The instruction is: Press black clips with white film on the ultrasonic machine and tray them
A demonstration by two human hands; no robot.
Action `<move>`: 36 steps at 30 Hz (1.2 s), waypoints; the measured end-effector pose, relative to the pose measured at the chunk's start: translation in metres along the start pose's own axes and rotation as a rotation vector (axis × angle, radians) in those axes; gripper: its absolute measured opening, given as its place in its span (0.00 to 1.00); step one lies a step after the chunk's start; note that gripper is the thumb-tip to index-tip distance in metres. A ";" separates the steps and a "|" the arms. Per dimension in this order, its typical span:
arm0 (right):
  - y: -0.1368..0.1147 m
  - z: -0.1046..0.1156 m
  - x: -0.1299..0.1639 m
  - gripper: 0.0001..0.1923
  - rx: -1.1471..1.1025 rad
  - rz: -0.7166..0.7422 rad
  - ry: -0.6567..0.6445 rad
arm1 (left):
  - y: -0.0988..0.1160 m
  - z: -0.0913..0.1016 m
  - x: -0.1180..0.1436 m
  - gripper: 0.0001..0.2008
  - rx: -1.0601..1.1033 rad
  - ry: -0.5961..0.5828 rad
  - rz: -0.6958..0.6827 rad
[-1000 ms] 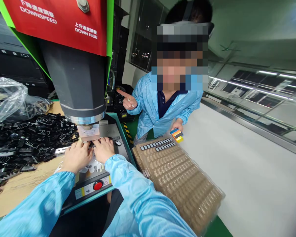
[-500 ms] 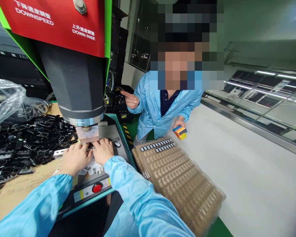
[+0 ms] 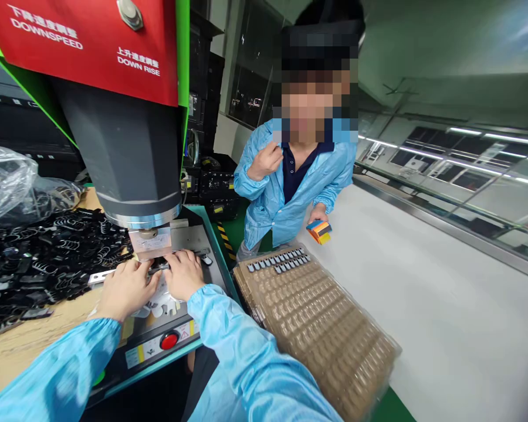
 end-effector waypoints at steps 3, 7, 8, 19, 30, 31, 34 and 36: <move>0.002 0.004 0.006 0.22 -0.043 -0.005 0.021 | 0.000 0.001 0.001 0.33 0.000 0.006 -0.006; 0.008 0.013 0.018 0.25 -0.120 -0.020 0.070 | -0.003 0.004 0.004 0.35 -0.002 0.023 -0.035; 0.011 0.015 0.021 0.25 -0.142 -0.029 0.083 | -0.004 0.005 0.005 0.35 0.005 0.027 -0.036; 0.063 0.035 0.074 0.20 -0.277 -0.137 0.331 | -0.049 0.029 0.053 0.35 0.133 0.120 0.030; 0.105 0.011 0.148 0.24 -0.324 -0.216 0.284 | -0.143 0.009 0.159 0.49 0.084 -0.004 0.130; 0.104 0.007 0.154 0.25 -0.315 -0.201 0.249 | -0.142 0.001 0.167 0.51 0.062 -0.033 0.117; 0.103 -0.003 0.163 0.34 -0.291 -0.155 0.127 | -0.137 -0.015 0.185 0.53 0.006 -0.104 0.152; 0.106 -0.006 0.165 0.38 -0.283 -0.143 0.073 | -0.127 -0.013 0.189 0.52 -0.013 -0.113 0.192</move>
Point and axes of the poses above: each hand's wrist, its own x-axis away from the middle knuckle, its own z-axis out of the back of the hand, y = z × x, the point moved 6 cm from there along -x, towards the middle knuckle, and after that the axes turned 1 degree about -x, right-handed, at the moved point
